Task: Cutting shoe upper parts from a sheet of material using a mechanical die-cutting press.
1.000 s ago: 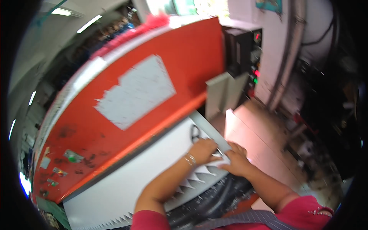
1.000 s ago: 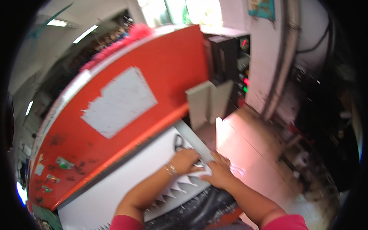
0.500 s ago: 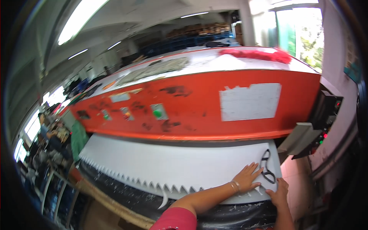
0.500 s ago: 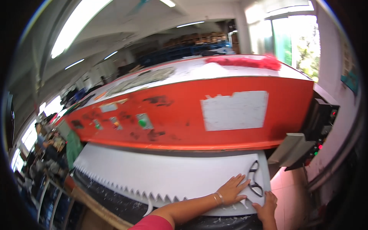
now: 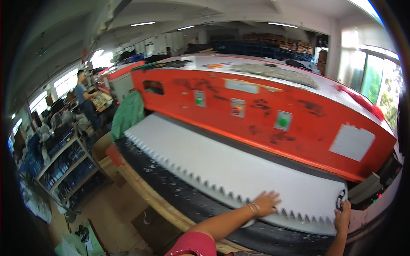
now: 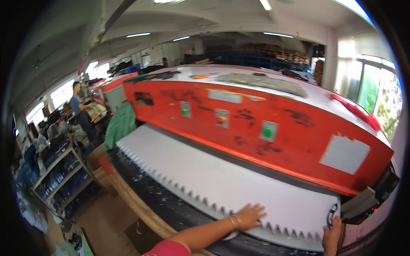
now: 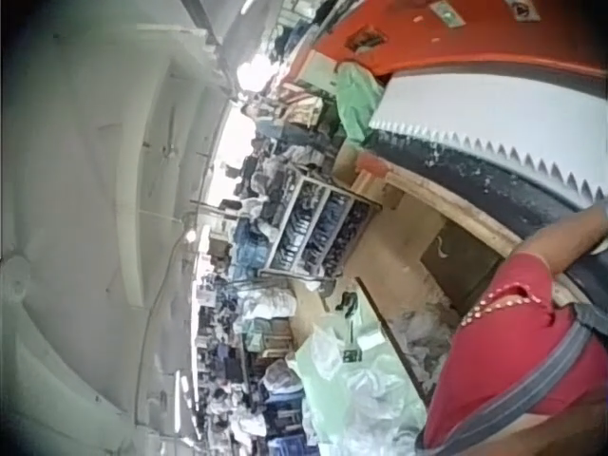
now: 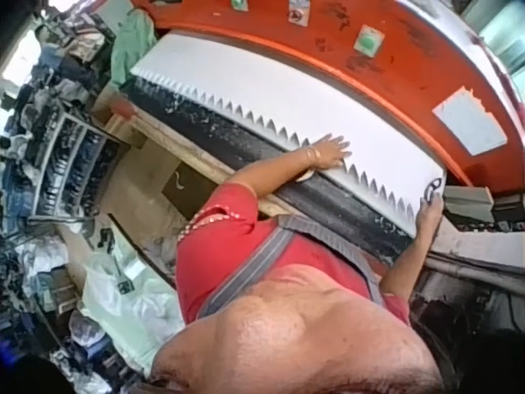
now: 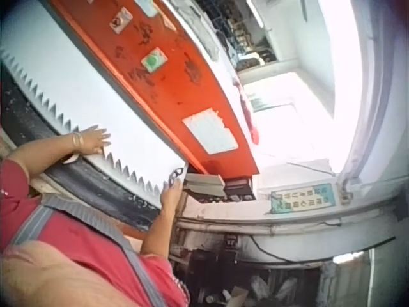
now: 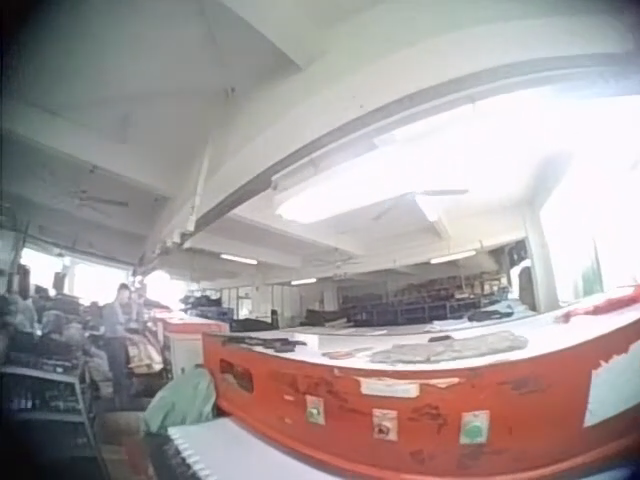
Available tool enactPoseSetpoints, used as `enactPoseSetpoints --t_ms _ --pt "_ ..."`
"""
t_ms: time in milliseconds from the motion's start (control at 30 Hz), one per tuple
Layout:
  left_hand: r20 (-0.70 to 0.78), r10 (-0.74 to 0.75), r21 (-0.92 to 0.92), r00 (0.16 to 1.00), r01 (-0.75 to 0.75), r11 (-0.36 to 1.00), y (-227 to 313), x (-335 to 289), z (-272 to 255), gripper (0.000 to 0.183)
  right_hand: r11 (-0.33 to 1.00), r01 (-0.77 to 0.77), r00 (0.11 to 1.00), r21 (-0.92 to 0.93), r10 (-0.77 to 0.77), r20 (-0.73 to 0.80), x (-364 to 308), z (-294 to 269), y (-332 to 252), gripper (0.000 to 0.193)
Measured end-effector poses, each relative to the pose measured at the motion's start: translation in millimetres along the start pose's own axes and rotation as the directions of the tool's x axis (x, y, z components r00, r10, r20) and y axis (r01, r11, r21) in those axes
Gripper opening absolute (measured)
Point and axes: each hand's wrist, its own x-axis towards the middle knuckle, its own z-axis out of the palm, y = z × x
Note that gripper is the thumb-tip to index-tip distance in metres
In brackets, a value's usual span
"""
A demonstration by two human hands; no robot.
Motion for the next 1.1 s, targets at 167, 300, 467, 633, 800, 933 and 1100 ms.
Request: enactPoseSetpoints --t_ms 167,300,467,633,800,933,1100 --pt "-0.115 0.157 -0.667 0.981 -0.193 0.72 -29.1 -143.0 -8.8 0.016 0.96 0.058 0.991 0.273 -0.088 0.101 31.5 79.1 -164.8 0.016" --pt "-0.354 -0.322 -0.634 0.878 0.028 0.772 -52.1 -306.9 -40.8 0.029 0.936 0.093 0.929 0.34 -0.204 0.308 32.5 179.0 -294.3 0.014" --pt "-0.289 -0.868 -0.767 0.403 0.445 0.462 -80.1 -439.6 -43.3 0.03 0.855 0.277 0.834 0.44 -0.441 0.332 68.8 253.6 -457.5 0.016" --pt "-0.322 -0.932 -0.842 0.165 0.401 0.361 -116.0 -486.9 -47.2 0.027 0.712 0.442 0.636 0.546 -0.678 0.37 58.4 306.2 -574.2 0.008" --pt "-0.399 -0.904 -0.856 0.157 0.291 0.428 -204.6 -505.4 -84.5 0.018 0.63 0.387 0.434 0.674 -0.769 0.469 3.7 361.5 -637.6 0.019" --pt "-0.415 -0.877 -0.778 0.242 0.406 0.48 -290.8 -541.5 -114.9 0.019 0.413 0.365 0.265 0.835 -0.905 0.332 -73.3 419.8 -662.4 0.052" --pt "-0.554 -0.755 -0.622 0.351 0.428 0.656 -376.7 -573.0 -209.0 0.017 0.42 0.335 0.23 0.843 -0.904 0.359 -120.7 466.3 -693.0 0.072"
